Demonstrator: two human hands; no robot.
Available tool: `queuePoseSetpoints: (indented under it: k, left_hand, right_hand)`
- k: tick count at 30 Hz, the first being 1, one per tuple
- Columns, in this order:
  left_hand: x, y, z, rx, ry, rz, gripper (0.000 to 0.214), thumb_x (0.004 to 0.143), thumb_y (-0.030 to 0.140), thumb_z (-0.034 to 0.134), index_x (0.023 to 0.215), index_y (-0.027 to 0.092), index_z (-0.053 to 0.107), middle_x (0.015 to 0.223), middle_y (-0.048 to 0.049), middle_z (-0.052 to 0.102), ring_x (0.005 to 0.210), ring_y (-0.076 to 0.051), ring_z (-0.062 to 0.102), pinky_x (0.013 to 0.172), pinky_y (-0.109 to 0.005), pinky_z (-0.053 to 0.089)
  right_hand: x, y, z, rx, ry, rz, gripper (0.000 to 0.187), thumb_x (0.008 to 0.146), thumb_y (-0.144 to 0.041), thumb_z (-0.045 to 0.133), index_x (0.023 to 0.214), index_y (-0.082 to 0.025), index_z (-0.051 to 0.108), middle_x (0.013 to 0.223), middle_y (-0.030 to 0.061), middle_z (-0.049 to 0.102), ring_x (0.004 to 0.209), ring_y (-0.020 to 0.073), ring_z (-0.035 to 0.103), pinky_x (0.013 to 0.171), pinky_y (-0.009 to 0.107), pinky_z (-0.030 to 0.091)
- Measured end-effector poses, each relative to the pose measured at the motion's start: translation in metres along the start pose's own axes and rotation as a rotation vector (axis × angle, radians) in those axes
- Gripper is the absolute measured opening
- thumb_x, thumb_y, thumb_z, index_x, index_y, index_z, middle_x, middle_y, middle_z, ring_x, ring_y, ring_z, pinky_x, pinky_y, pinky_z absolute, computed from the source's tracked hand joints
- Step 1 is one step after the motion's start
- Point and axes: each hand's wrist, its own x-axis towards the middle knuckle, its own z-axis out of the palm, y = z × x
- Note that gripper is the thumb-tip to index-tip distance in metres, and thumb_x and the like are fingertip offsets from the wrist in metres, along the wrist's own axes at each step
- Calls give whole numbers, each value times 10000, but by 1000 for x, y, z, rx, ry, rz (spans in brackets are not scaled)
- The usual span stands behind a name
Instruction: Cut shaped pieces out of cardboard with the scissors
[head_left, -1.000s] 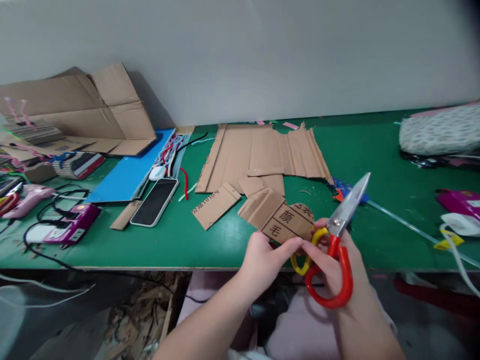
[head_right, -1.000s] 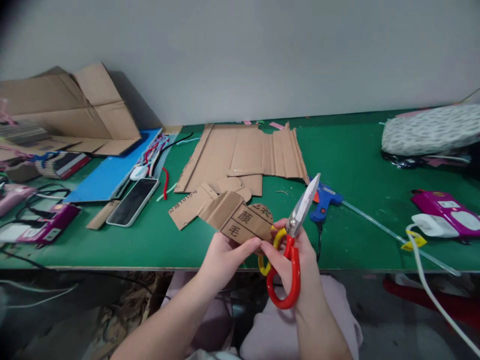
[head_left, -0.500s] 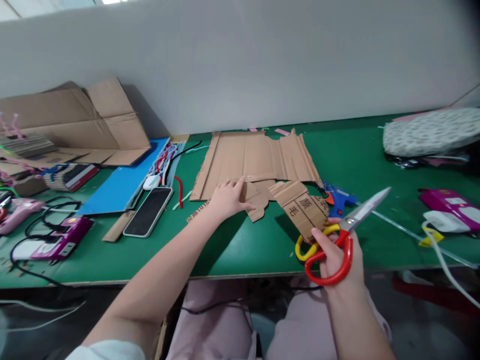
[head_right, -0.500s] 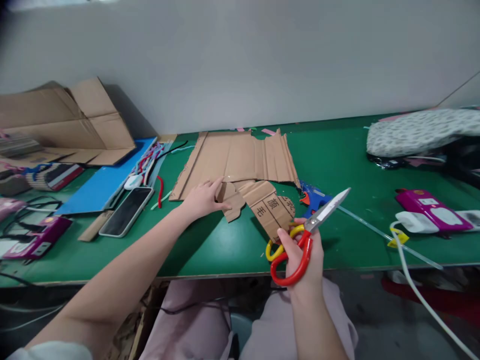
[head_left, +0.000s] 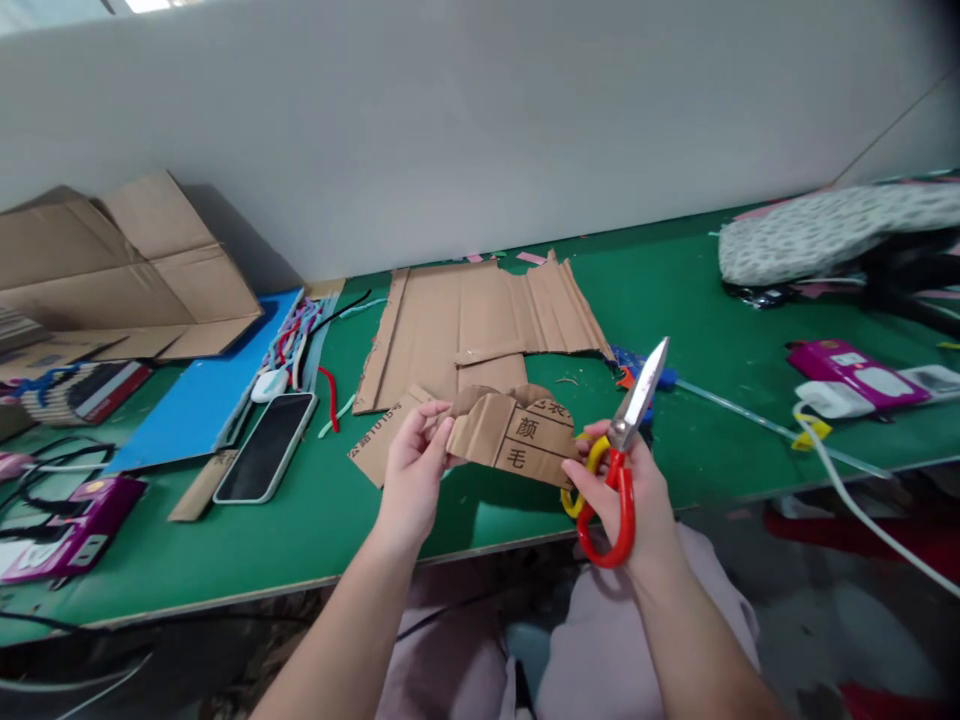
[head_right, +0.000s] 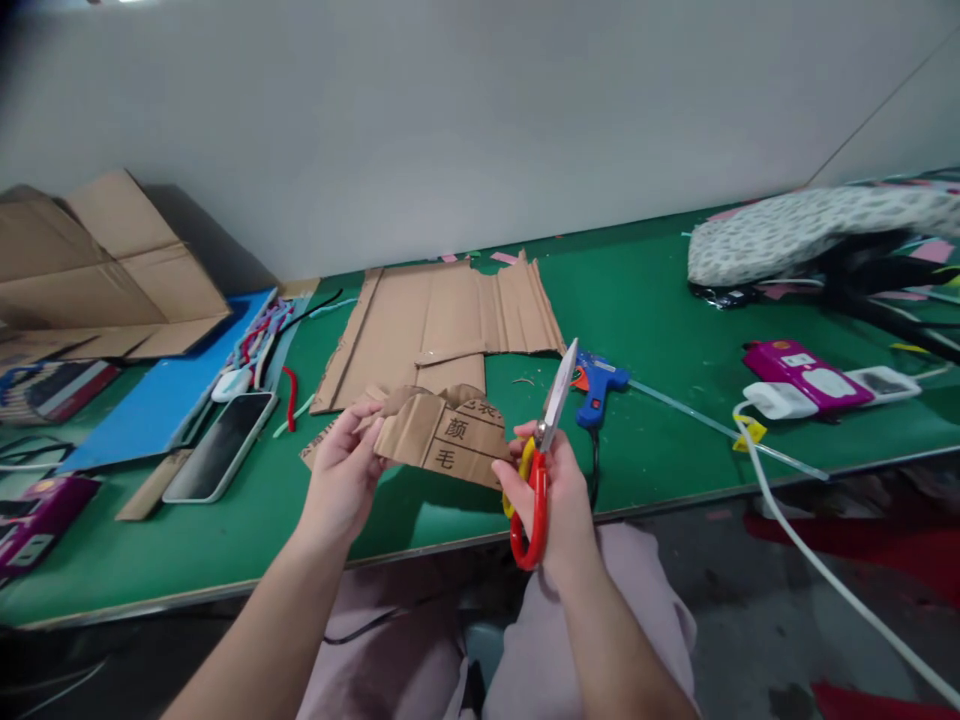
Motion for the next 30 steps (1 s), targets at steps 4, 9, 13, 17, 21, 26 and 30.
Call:
queuePoseSetpoints:
  k: [4,9,13,17,21,26,30]
  left_hand:
    - [-11,-6,-6,-21,40,-11,289,734,357,705,985,224,655,675,44,604,572,-80,568,519,-171,493]
    - [-16,-9,-9,51,43,5,359,760,399,676,1072,222,672,786,-16,676,640,-111,629,480,-149,481]
    - [-20,-13,-2,85,-33,99,604,643,235,790,1212,278,592,1065,-38,687,905,-180,672,728,-236,559]
    - [-24,-19,0,91,-8,174,618,592,184,813,1167,290,611,1113,-31,679,946,-212,671,733,-283,582]
    - [-26,-27,-1,29,24,130,479,644,244,783,1099,239,635,937,-44,711,775,-217,701,547,-291,602]
    - [-29,-32,-1,-38,18,118,365,728,260,721,1084,240,639,898,-33,701,718,-191,702,538,-288,606]
    - [-32,-30,-1,-55,18,144,366,740,220,712,1095,274,641,941,-23,705,795,-190,702,559,-255,603]
  right_hand:
    - [-2,-1,2,-80,83,-58,367,625,-282,744,912,-234,520,802,1,633,699,171,641,663,324,539]
    - [-4,-3,6,-101,69,-100,359,645,-323,746,915,-235,526,849,27,656,652,157,625,638,328,540]
    - [-5,-4,10,-72,107,-113,359,642,-323,748,914,-233,532,794,6,631,660,154,627,633,318,547]
    - [-6,-5,11,-24,95,-102,395,628,-325,771,929,-238,530,766,-13,621,697,160,636,646,312,548]
    - [-5,-5,8,38,52,-55,417,609,-315,796,922,-241,530,807,-6,654,720,155,642,670,312,549]
    - [-3,-2,4,96,-4,-17,422,579,-271,816,909,-249,553,765,-36,631,660,133,623,665,303,544]
    - [-4,4,3,131,-21,-3,422,584,-238,810,922,-259,558,771,-41,616,699,138,626,670,291,537]
